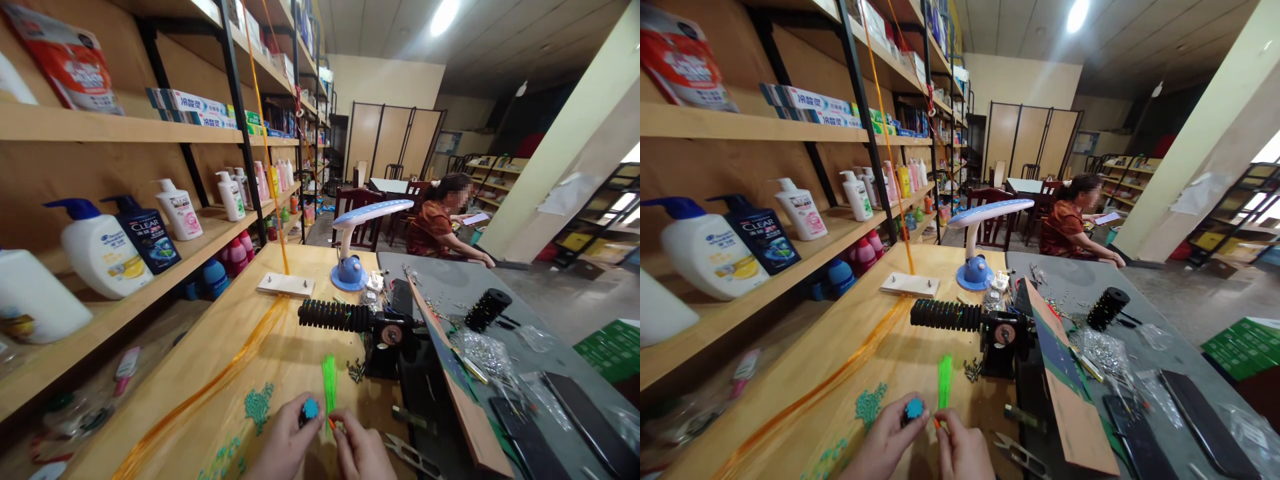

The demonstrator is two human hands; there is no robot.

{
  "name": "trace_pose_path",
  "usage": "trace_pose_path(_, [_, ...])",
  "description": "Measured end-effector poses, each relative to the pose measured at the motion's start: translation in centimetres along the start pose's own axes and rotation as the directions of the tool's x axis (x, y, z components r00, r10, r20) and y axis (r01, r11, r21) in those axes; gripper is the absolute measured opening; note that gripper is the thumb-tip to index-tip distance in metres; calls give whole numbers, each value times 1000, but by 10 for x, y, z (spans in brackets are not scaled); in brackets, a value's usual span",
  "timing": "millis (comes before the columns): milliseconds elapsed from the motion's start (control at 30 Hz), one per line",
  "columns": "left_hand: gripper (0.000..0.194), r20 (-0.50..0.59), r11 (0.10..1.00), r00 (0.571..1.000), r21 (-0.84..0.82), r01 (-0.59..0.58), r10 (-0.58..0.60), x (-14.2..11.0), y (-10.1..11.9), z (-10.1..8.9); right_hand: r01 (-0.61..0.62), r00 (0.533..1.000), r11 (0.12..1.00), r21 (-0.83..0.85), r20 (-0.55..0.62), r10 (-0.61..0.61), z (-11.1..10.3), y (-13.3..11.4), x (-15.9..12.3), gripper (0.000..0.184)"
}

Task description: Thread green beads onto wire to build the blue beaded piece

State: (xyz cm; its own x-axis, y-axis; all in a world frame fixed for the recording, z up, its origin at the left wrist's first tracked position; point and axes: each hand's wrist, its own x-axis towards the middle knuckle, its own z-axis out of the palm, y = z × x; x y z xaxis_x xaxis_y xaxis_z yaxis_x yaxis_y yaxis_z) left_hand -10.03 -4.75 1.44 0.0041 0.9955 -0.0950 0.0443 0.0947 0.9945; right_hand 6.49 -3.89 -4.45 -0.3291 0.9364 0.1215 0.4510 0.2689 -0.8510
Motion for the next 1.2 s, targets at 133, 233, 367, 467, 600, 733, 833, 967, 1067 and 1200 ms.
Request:
trace_pose_path(133, [47, 6, 993, 997, -88, 73, -73, 2, -11, 0, -91, 996, 980, 179, -7, 94, 4, -6, 2, 73])
trace_pose_path(233, [47, 34, 981, 991, -137, 134, -131, 5, -15, -2, -81, 997, 968, 236, 19, 78, 3, -8, -1, 72])
trace_pose_path(367, [38, 39, 997, 996, -15, 78, -77, 7, -11, -4, 41, 999, 999, 27, 22, -41, -4, -6, -4, 64])
trace_pose_path(467, [30, 12, 993, 1000, 117, -6, 5, 3, -10, -2, 76, 997, 990, -116, 8, -76, -6, -4, -3, 67])
trace_pose_path(600, [32, -15, 990, 999, 139, 31, -29, -1, -15, 2, 39, 999, 995, -92, -33, -43, 2, 1, -2, 73])
trace_pose_path(733, [40, 56, 990, 989, -7, 140, -140, 3, -14, 1, -28, 999, 986, 165, 40, 22, 4, 3, -2, 68])
trace_pose_path(833, [39, 122, 981, 976, -56, 188, -180, 8, -7, -2, 40, 992, 988, 149, 111, -57, -9, -4, -1, 62])
trace_pose_path(967, [36, 164, 987, 974, 76, 144, -155, 11, 0, -6, 171, 973, 983, -59, 164, -160, -32, -21, 1, 48])
trace_pose_path(1067, [29, 146, 960, 987, 278, 23, -66, 9, 0, -8, 188, 971, 973, -137, 178, -162, -39, -29, 1, 42])
trace_pose_path(1200, [14, 121, 838, 990, 531, -125, 71, 1, 0, -7, 196, 975, 950, -241, 147, -164, -31, -23, -1, 44])
